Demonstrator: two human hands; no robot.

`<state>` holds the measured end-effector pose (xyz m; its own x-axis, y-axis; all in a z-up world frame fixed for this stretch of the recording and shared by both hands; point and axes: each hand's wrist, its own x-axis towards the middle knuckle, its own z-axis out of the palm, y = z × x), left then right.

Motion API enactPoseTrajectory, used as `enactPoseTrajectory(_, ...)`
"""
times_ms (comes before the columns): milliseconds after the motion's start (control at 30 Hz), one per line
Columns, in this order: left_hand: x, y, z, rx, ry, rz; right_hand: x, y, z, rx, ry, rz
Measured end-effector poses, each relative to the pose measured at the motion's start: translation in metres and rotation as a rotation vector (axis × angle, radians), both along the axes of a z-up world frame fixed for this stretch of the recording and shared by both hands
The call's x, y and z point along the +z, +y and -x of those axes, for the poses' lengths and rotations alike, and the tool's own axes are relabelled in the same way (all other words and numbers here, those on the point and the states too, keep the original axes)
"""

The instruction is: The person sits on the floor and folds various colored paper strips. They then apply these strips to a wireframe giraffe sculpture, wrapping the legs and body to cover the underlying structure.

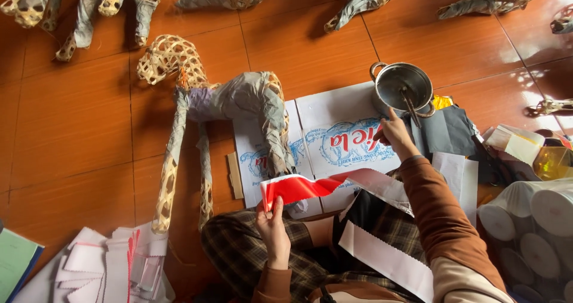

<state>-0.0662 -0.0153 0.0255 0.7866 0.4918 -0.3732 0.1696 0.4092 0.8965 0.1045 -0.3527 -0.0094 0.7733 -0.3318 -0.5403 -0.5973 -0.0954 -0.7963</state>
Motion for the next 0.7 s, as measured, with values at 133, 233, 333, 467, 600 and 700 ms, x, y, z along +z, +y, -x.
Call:
enactPoseTrajectory(133,-0.012,-0.006,0.002,0.011,-0.009,-0.092,0.01,0.019,0.033,0.143,0.0,-0.069)
enactPoseTrajectory(233,0.001,-0.012,0.006,0.007,0.045,-0.193,0.079,0.088,0.089,0.523,0.045,-0.236)
enactPoseTrajectory(333,-0.012,-0.008,0.005,-0.003,0.033,-0.176,0.066,0.139,0.135,0.765,0.183,-0.469)
enactPoseTrajectory(467,-0.024,-0.006,0.004,-0.016,0.057,-0.209,-0.063,0.174,0.15,0.167,-0.007,-0.746)
enactPoseTrajectory(600,-0.004,-0.007,-0.001,-0.023,0.085,-0.149,-0.044,0.193,0.128,-0.017,-0.113,-0.578)
enactPoseTrajectory(700,0.023,-0.001,-0.01,0.015,0.144,-0.11,-0.004,0.206,0.118,-0.03,-0.196,-0.527)
